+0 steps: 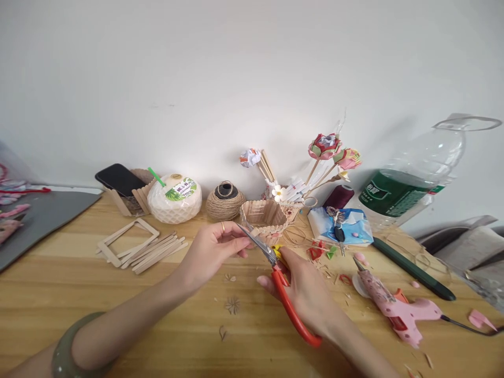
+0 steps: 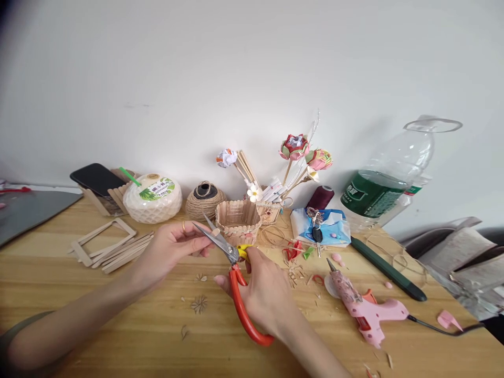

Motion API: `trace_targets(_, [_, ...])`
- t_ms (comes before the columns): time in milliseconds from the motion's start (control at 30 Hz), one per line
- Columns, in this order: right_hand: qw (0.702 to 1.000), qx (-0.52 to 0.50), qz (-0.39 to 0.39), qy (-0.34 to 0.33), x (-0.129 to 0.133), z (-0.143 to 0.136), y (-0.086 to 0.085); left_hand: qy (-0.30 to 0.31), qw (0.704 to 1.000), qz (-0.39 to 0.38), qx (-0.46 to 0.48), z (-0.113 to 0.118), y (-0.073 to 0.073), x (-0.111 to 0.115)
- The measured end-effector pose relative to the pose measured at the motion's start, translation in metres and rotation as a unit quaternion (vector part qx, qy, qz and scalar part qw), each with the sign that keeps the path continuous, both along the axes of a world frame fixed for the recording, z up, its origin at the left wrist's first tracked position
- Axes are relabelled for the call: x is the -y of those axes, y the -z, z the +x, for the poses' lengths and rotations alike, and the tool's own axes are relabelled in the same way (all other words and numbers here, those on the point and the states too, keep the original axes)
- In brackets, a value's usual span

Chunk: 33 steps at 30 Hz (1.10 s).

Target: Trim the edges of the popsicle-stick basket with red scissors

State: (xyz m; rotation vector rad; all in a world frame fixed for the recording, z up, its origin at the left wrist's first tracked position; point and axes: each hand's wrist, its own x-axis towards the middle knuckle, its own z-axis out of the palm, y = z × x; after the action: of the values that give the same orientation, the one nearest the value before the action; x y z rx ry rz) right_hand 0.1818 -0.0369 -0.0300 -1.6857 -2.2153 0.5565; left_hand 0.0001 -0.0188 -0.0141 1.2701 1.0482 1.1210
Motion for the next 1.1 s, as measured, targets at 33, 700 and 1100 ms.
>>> trace_targets(33, [1.0, 0.001, -0.003, -0.001, 0.0, 0.0, -0.001, -0.002, 1.0, 0.001, -0.003, 0.0, 0.0, 0.0])
trace_targets(700, [0.983, -0.125, -0.1, -0.091, 0.002, 0.005, -0.002, -0.015, 0.999, -0.015, -0.049, 0.0, -0.009, 0.004])
trace_targets(1100, [0.973, -0.154, -0.133, -0.106, 0.001, 0.006, 0.001, -0.007, 0.999, -0.026, -0.047, -0.001, -0.01, 0.006])
